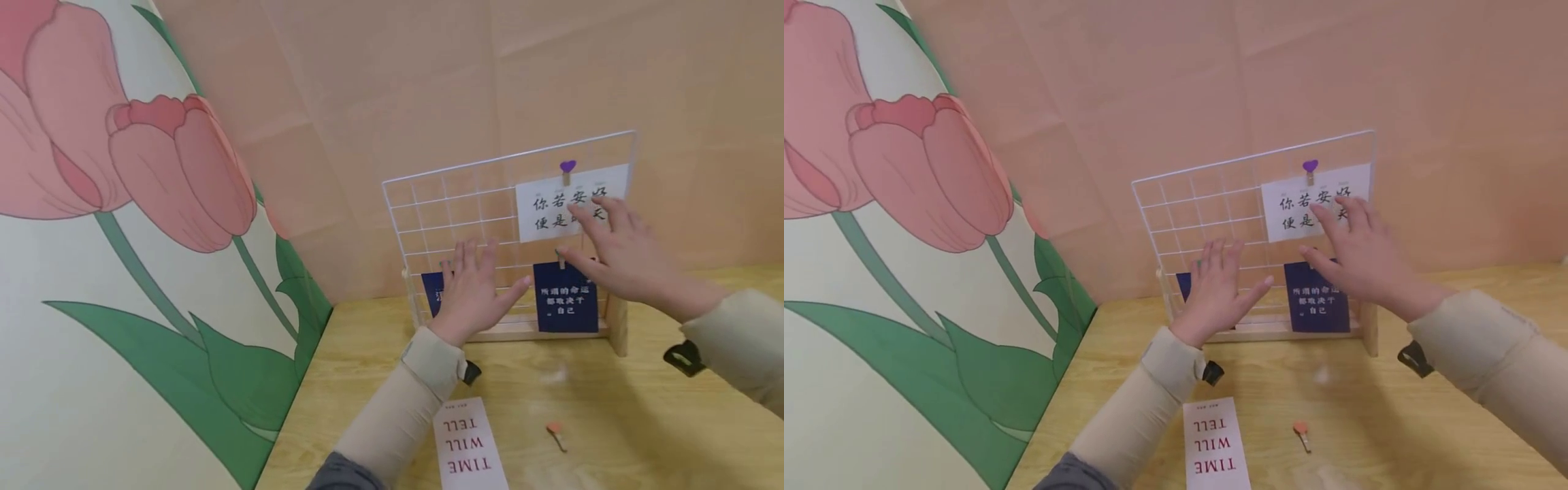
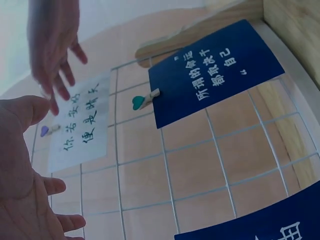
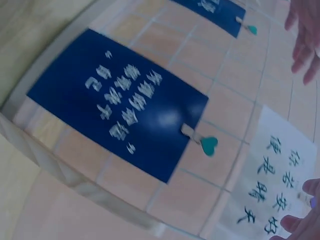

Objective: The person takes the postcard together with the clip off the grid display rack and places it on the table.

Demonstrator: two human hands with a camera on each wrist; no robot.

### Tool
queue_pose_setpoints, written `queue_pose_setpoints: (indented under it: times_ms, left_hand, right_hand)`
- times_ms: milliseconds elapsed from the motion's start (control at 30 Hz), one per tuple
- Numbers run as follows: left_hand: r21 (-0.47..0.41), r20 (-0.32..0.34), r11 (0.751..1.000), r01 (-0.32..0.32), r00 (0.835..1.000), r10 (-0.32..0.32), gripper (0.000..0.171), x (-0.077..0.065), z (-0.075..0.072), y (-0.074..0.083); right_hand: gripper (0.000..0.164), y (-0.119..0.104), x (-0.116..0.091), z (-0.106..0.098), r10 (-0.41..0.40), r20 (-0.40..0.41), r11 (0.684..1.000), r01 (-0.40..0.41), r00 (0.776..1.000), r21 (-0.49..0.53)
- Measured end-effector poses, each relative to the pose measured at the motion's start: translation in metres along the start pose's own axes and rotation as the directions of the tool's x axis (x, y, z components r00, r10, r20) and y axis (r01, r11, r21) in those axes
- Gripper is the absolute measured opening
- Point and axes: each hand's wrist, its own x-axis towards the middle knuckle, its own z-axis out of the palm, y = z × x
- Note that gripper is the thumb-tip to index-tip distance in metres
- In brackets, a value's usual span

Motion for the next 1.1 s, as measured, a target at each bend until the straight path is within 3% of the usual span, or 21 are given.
queue_pose_setpoints:
  times_ms: [533, 667, 833, 1100]
  left_hand:
    - [-0.097, 0.028, 0.994, -0.057, 0.998, 0.060, 0.081, 0.021, -0.003, 0.016]
    - [-0.089, 0.046, 0.995, -0.053, 0.997, 0.057, 0.084, 0.026, -0.004, 0.020]
    - [-0.078, 0.014, 0.995, -0.064, 0.998, 0.066, 0.081, 0.032, -0.008, 0.026]
    - [-0.133, 0.034, 0.989, -0.057, 0.998, 0.062, 0.081, 0.037, -0.008, 0.035]
  right_hand:
    - [0.070, -0.003, 0.044, -0.037, 0.016, -0.025, 0.999, -0.017, 1.000, -0.043]
    - [0.069, -0.003, 0.050, -0.042, 0.034, -0.012, 0.998, -0.035, 0.999, -0.043]
    - [0.072, -0.005, 0.057, -0.051, 0.080, 0.006, 0.996, -0.080, 0.997, -0.029]
    - [0.069, -0.010, 0.064, -0.060, 0.144, 0.069, 0.989, -0.141, 0.987, -0.049]
